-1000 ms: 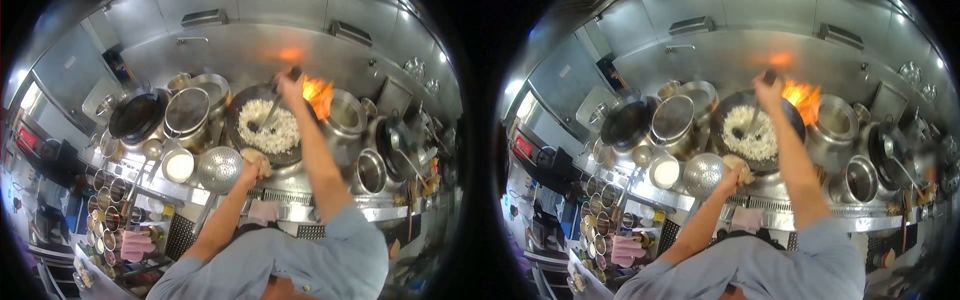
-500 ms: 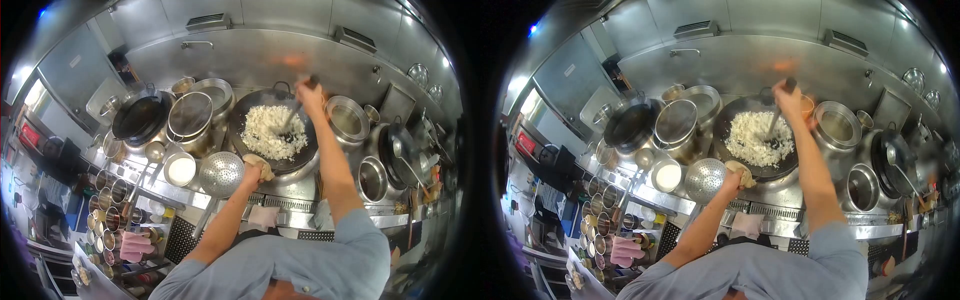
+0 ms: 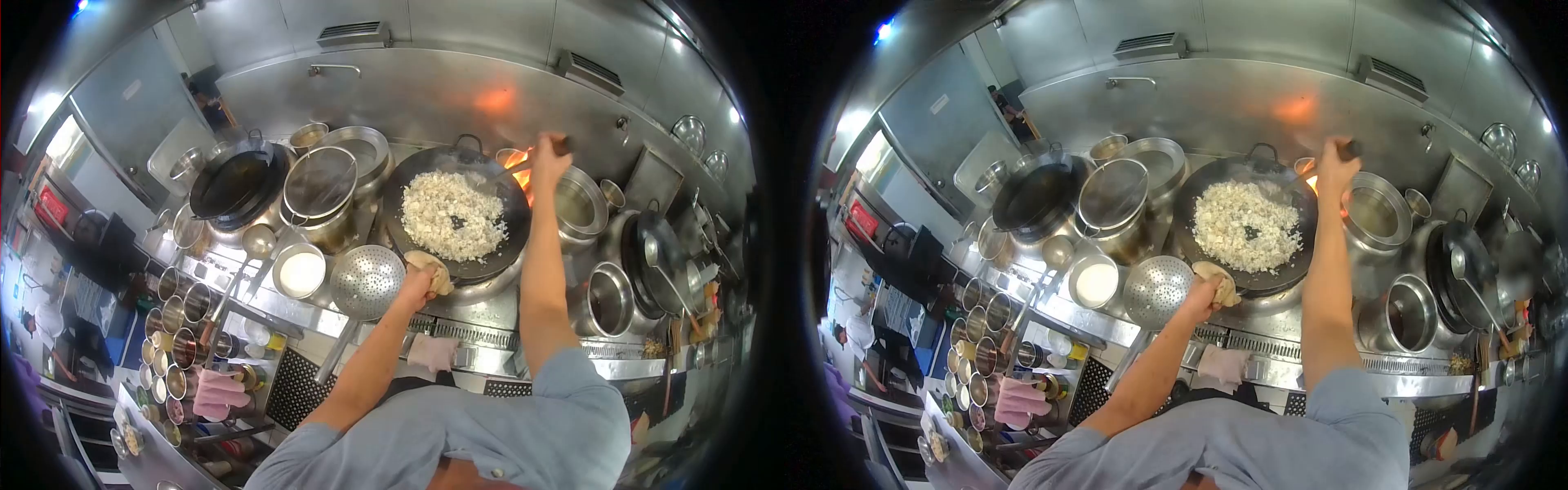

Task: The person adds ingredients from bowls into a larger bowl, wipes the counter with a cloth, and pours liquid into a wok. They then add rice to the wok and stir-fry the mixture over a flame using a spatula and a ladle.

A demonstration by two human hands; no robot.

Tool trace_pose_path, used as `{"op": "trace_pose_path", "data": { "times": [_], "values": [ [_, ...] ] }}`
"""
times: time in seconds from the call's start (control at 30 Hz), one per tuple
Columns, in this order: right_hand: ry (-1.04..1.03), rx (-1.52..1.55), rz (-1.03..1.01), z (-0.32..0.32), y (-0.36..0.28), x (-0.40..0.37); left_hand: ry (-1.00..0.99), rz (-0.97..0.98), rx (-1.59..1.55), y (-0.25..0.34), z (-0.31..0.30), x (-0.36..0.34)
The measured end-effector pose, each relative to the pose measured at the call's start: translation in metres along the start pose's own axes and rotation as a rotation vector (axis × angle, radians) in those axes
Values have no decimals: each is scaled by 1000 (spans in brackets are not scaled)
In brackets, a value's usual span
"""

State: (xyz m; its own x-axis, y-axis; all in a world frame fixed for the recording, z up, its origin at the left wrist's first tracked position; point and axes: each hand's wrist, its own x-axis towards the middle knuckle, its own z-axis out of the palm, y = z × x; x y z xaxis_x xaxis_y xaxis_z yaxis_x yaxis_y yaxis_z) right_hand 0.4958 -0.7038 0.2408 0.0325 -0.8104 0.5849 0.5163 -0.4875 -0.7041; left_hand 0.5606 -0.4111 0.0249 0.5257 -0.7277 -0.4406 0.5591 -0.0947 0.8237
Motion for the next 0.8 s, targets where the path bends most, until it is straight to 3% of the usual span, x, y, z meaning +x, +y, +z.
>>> {"op": "trace_pose_path", "data": {
  "times": [0.03, 0.13, 0.23, 0.3, 0.43, 0.47, 0.53, 0.63, 0.73, 0.8],
  "values": [
    [24, -5, -7, -19, 23, -6, 6, -16, 4, 0, 1, -4],
    [-103, 129, 316, 8, -44, -10, -13, -32, -7, 0, 4, -7],
    [-96, 226, 129, 39, -81, -61, 13, -22, -35, 6, 8, -8],
    [-302, 320, 369, 58, -57, -92, 74, -7, -32, 2, 11, -9],
    [-403, 284, 321, 72, -97, -60, 41, -34, 8, 7, 10, -12],
    [-375, 328, 292, 72, -110, -65, 34, -20, -3, 9, 10, -10],
    [-332, 262, 310, 73, -56, -83, 20, -9, -15, 2, 8, -8],
    [-346, 203, 338, 76, -46, -75, -77, 1, -6, 2, 3, -5],
    [-298, 377, 263, 84, -91, -68, -43, -33, -3, 10, 9, -14],
    [-320, 322, 365, 82, -53, -80, 32, -59, -28, 3, 11, -13]
  ]
}}
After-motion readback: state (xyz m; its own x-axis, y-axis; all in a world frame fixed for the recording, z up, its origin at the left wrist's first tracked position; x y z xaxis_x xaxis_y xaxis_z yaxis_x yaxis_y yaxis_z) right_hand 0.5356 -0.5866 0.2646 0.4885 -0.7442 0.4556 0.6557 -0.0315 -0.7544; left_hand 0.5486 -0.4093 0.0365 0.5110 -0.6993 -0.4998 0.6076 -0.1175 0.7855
